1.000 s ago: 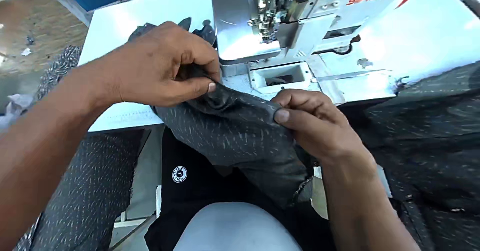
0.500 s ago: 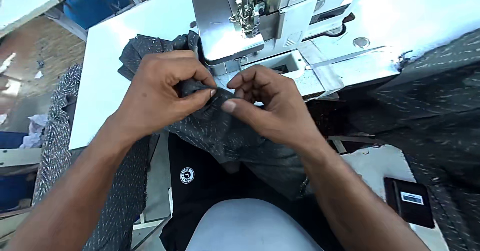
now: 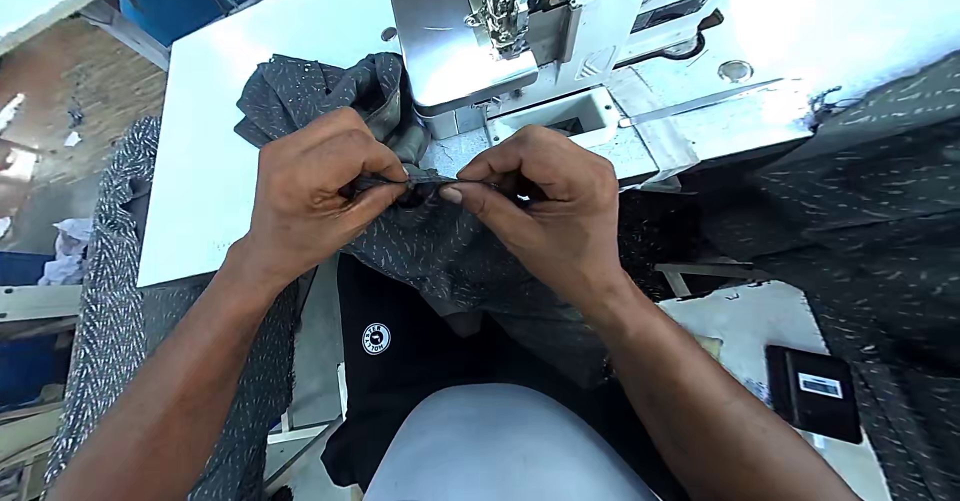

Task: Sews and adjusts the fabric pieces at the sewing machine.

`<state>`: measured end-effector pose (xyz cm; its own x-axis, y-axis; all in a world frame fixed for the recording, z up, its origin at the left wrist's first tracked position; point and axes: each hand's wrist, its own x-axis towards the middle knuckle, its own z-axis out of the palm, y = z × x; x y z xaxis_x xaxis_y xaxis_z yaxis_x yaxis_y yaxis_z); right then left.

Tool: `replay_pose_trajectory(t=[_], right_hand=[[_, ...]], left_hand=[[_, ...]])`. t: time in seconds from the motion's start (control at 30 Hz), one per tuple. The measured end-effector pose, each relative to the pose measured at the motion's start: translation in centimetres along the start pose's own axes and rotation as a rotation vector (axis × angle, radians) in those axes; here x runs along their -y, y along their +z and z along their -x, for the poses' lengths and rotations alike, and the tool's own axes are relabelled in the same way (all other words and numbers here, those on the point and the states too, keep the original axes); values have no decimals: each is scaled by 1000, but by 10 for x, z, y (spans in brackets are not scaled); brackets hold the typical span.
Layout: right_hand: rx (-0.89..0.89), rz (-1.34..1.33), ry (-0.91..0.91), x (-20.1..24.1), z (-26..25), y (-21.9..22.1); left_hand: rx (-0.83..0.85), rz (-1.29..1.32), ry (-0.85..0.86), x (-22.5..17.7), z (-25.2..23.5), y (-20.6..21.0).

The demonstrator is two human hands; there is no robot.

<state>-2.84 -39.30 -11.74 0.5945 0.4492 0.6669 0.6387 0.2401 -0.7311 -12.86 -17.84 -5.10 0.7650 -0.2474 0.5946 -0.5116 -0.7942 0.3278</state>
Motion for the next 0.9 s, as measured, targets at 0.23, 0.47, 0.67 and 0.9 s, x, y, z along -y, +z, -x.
replay_pose_trajectory(t=[0.23, 0.47, 0.67, 0.9], right_hand=[[43, -101, 108, -2, 0, -1], [46, -147, 142, -2, 2, 1], [36, -136, 105, -2, 3, 0], [36, -143, 104, -2, 3, 1]], left_hand=[[105, 152, -174, -2, -2, -4], [87, 165, -154, 0, -1, -5], [37, 50, -23, -4, 2, -5], [0, 37, -3, 0, 5, -4]])
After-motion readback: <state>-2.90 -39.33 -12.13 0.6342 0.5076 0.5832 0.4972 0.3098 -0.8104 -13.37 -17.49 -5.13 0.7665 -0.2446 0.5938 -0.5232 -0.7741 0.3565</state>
